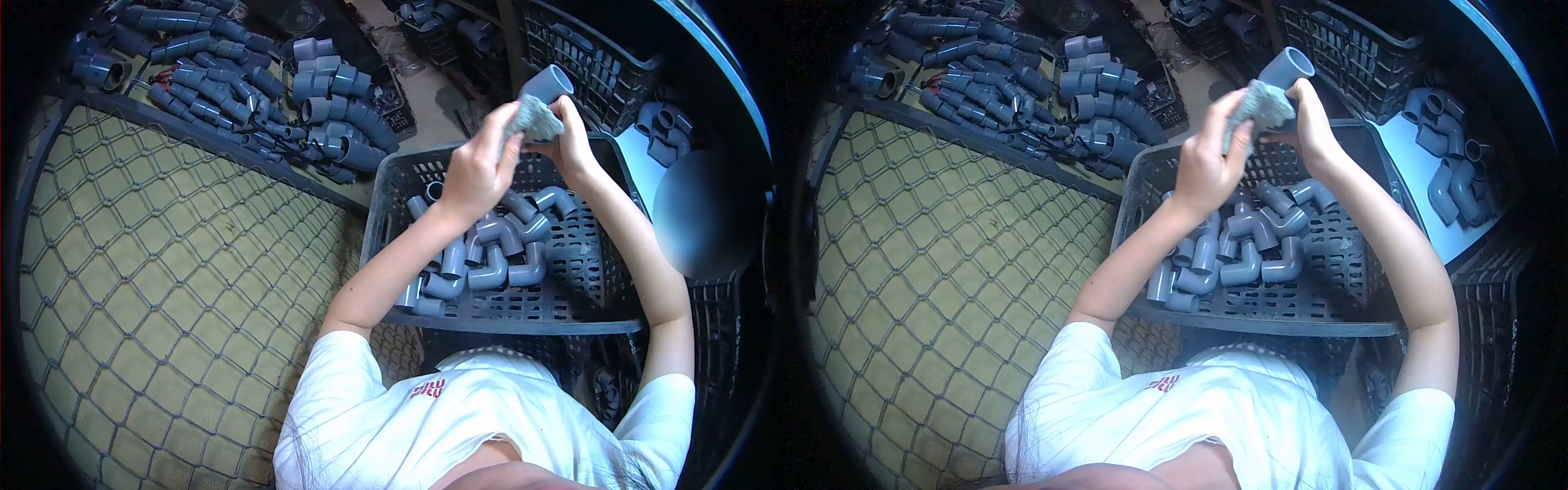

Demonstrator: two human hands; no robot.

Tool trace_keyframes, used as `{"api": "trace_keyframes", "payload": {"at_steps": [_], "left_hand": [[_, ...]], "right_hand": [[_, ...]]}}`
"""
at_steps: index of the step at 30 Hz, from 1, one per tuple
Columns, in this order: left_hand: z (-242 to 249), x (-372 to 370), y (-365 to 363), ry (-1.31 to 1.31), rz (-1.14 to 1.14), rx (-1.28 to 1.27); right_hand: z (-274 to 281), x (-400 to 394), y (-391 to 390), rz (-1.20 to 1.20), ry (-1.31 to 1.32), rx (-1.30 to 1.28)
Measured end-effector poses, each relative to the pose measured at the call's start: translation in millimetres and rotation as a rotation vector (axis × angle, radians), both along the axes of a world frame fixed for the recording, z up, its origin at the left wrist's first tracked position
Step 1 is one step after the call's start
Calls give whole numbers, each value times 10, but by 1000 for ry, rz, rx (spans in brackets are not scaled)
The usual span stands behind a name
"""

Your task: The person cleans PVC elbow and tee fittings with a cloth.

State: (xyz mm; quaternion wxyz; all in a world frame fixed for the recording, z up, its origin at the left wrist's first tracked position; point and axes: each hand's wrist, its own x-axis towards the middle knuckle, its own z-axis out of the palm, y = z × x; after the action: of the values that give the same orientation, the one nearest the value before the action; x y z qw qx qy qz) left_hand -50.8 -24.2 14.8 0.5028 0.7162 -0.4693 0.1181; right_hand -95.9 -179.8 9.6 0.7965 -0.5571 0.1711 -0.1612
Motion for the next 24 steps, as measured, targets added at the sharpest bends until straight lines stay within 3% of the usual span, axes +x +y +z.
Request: {"api": "trace_keyframes", "payload": {"at_steps": [4,7,9,10,13,16,19,21,24], "left_hand": [[-65,144,6,-235,113,-77],[-46,145,28,-344,124,78],[2,205,44,-399,195,129],[-2,291,51,-408,252,124],[-99,329,90,-389,247,64],[-214,198,124,-449,67,78],[-90,231,93,-475,122,145],[-27,319,44,-355,194,54],[-127,381,77,-296,176,-25]], "right_hand": [[-68,-6,-69,46,-13,16],[-94,39,-36,188,45,-35],[-86,48,47,168,-70,-107],[-23,-18,35,302,0,-98],[68,-50,84,237,93,-160],[56,-5,-44,127,71,-107],[-3,78,-1,148,-50,-211],[-56,57,-6,208,-34,-331],[1,27,2,216,-3,-290]]}}
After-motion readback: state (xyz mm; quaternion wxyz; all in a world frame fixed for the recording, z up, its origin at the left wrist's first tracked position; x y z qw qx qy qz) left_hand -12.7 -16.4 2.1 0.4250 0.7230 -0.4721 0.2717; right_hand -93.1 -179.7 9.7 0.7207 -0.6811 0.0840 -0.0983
